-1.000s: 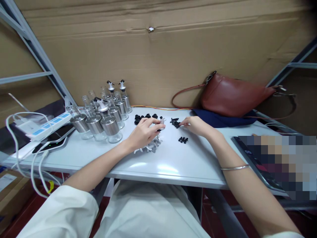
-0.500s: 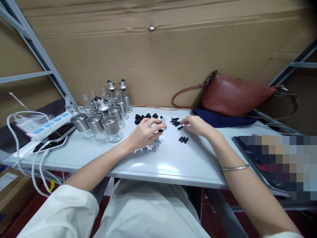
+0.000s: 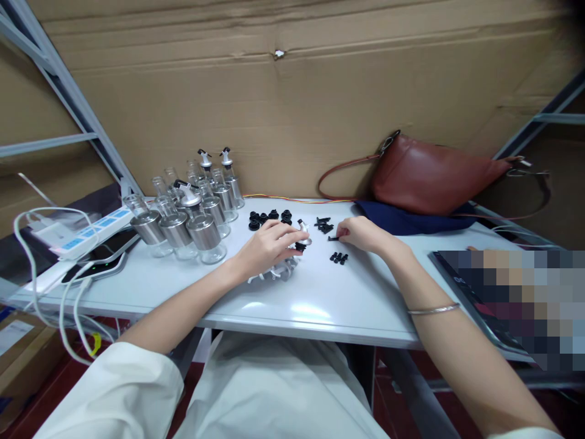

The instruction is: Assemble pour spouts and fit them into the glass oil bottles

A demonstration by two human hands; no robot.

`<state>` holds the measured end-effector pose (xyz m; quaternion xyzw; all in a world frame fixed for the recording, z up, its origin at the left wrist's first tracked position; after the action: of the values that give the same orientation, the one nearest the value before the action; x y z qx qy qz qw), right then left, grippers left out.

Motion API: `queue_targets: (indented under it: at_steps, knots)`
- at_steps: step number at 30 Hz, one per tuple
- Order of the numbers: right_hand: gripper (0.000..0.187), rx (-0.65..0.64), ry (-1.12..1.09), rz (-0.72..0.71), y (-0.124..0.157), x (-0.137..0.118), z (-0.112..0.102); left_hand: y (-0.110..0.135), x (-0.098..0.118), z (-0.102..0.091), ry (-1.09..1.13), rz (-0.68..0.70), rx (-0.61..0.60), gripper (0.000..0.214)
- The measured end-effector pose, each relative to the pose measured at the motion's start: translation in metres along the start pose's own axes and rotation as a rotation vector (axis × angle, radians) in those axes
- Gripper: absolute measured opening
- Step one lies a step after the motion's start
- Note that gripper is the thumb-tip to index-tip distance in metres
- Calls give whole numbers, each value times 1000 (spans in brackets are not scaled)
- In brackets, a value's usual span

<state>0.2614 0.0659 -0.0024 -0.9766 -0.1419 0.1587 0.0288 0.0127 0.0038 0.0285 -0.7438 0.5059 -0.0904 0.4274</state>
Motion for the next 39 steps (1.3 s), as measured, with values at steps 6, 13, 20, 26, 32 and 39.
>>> queue_targets:
  at_steps: [6, 13, 20, 26, 32, 39]
  knots:
    - [9, 104, -133, -99, 7, -26, -16, 0, -1, 1, 6, -10, -108, 30]
    - [12, 475, -574, -408, 28, -81, -32, 1, -2, 5, 20, -61, -149, 31]
    - [19, 467, -685, -440, 31, -88, -26, 1, -2, 4, -41, -40, -102, 29]
    - [24, 500, -715, -432, 30, -86, -28, 0, -2, 2, -73, -37, -107, 27]
    - [27, 479, -714, -437, 31, -88, -28, 1, -3, 3, -95, -90, -118, 27]
    - [22, 477, -734, -434, 32, -92, -28, 3, -4, 5, 41, -140, -33, 26]
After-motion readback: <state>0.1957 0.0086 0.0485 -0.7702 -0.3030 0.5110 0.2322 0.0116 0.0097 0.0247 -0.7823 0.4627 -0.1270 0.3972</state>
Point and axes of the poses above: each hand's wrist, its own y-axis away from the middle knuckle, its own z-axis out of the palm, x = y × z, the point moved 3 cm from there along -y, towards the middle knuckle, and after that the axes turned 11 degrees about -y, right-handed, at the moved point
